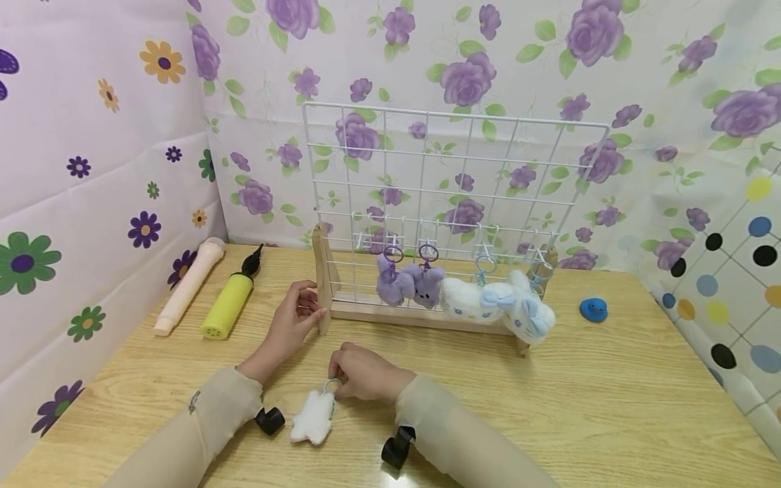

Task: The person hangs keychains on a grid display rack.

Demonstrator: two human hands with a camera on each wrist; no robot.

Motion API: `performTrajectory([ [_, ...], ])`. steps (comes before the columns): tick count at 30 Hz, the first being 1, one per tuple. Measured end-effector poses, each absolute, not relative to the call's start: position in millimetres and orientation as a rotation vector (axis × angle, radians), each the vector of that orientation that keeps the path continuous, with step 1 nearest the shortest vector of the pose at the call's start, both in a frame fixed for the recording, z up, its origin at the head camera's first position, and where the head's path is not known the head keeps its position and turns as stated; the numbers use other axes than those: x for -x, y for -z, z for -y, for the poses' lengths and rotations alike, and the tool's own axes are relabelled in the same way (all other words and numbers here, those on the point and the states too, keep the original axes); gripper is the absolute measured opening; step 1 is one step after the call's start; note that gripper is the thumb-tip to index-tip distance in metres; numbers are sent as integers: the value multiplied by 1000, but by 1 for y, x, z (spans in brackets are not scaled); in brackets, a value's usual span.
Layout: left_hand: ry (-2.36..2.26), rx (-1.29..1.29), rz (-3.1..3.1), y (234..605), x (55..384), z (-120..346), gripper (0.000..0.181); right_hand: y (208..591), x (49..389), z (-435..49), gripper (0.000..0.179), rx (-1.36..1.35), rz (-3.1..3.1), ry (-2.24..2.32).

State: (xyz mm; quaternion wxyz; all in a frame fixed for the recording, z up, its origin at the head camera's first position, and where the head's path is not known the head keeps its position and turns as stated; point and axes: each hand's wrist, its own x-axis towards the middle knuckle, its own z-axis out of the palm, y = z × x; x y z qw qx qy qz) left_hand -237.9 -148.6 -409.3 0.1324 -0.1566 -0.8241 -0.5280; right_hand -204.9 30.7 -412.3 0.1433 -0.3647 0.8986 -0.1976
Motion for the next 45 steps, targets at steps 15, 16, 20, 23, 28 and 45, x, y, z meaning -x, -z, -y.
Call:
performTrajectory([
  [15,1548,456,2378,420,244,149,44,417,200,-37,17,991,-2506,804],
  [16,1543,457,2378,425,247,150,45,417,199,-38,17,983,-2495,833],
  [20,1521,478,2364,444,262,155,46,414,198,-44,14,975,-2478,924],
  [23,1514,486,2357,444,263,156,47,411,196,-47,12,988,-2478,980],
  [28,1515,456,2376,443,263,155,46,402,193,-53,9,986,-2477,1035],
  [45,1486,483,2361,443,263,156,47,360,187,-69,9,1119,-2497,1069],
])
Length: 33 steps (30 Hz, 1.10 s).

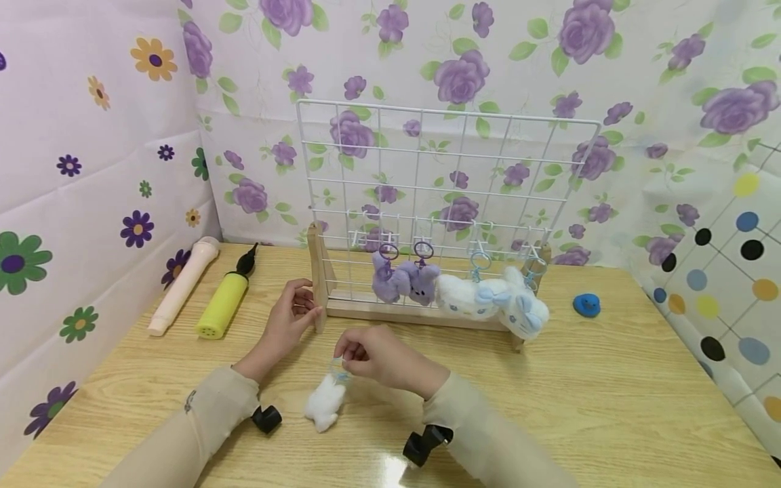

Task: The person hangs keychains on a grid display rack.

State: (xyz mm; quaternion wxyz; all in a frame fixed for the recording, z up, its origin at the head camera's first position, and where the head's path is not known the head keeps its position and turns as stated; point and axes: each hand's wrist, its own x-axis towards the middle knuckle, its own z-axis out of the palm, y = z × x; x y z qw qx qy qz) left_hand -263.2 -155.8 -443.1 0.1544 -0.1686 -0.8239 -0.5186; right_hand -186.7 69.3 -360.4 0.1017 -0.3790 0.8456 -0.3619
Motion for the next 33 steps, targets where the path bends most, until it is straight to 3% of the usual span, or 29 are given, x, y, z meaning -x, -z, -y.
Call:
performTrajectory([
  [18,1497,457,2376,443,265,154,48,317,189,-82,10,1149,-2584,952],
  [33,1494,490,2366,443,264,156,46,278,212,-90,9,1197,-2701,890],
])
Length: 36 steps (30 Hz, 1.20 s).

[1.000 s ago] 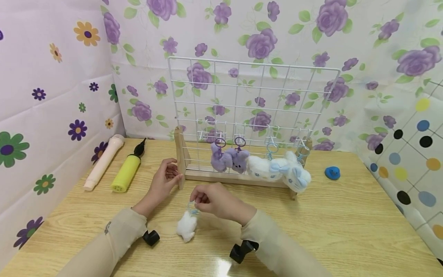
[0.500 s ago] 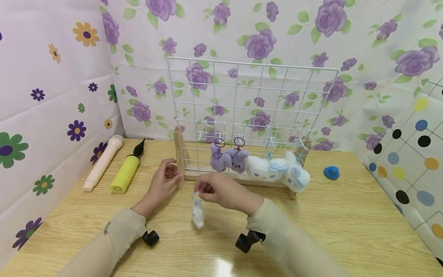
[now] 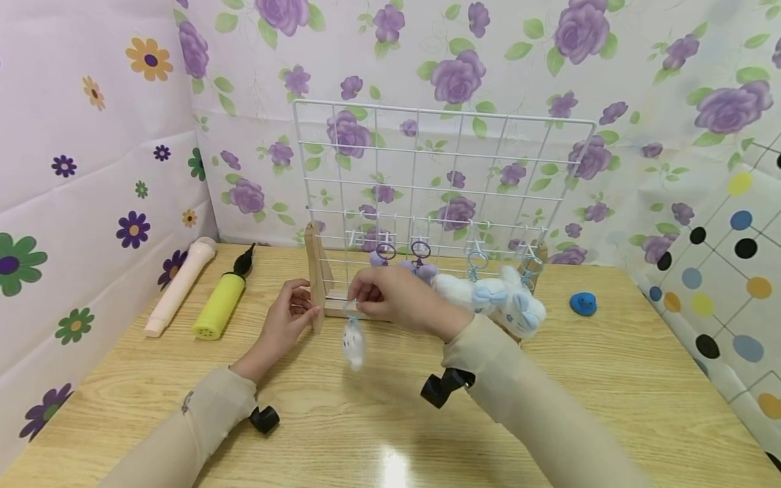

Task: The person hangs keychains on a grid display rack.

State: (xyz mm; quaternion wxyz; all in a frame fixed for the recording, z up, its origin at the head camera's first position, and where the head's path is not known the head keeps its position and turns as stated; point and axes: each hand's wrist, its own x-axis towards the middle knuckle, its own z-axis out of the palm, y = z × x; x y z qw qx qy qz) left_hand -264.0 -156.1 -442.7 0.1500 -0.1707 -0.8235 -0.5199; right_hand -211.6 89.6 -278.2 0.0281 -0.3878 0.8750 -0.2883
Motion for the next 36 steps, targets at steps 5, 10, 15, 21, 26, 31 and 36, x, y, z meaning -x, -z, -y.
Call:
performTrajectory([
  [5,1503,479,2382,443,264,156,45,263,218,-91,10,1109,-2724,874],
  [10,1509,475,2378,442,264,156,45,252,225,-89,10,1074,-2763,855],
  [15,1508,468,2391,441,264,156,45,244,233,-88,8,1069,-2786,853],
  [21,1500,472,2399,442,264,157,45,235,242,-86,9,1091,-2803,843],
  [26,1509,473,2384,443,265,158,45,229,250,-82,11,1102,-2812,845],
  [31,1505,481,2380,444,265,158,45,227,258,-77,11,1098,-2828,830],
  [36,1502,482,2380,444,265,158,45,226,263,-74,11,1081,-2847,787],
])
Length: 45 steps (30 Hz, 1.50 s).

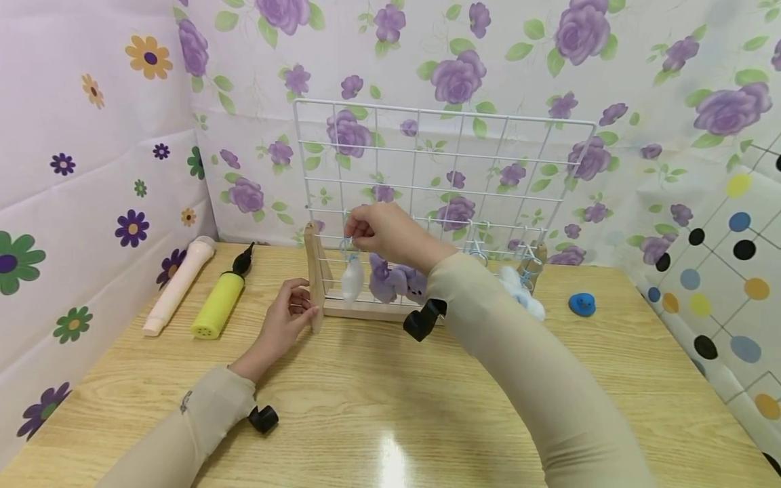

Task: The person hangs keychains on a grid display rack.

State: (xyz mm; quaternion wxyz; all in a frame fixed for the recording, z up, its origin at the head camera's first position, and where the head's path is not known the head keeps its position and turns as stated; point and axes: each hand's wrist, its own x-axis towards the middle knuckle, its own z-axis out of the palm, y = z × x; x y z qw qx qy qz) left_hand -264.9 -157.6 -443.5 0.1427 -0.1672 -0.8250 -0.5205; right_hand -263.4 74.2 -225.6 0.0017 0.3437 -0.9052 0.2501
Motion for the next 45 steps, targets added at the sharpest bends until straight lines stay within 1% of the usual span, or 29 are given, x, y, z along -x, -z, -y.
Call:
performTrajectory([
  [7,1486,487,2378,443,265,157,45,227,269,-70,13,-1029,2910,-755],
  [16,1495,483,2379,443,265,157,45,227,272,-66,12,-1036,2914,-648],
  [30,1499,478,2380,442,264,157,47,231,270,-64,5,-1069,2886,-569],
  [45,1490,488,2368,442,264,156,46,229,269,-65,9,-1044,2899,-576],
])
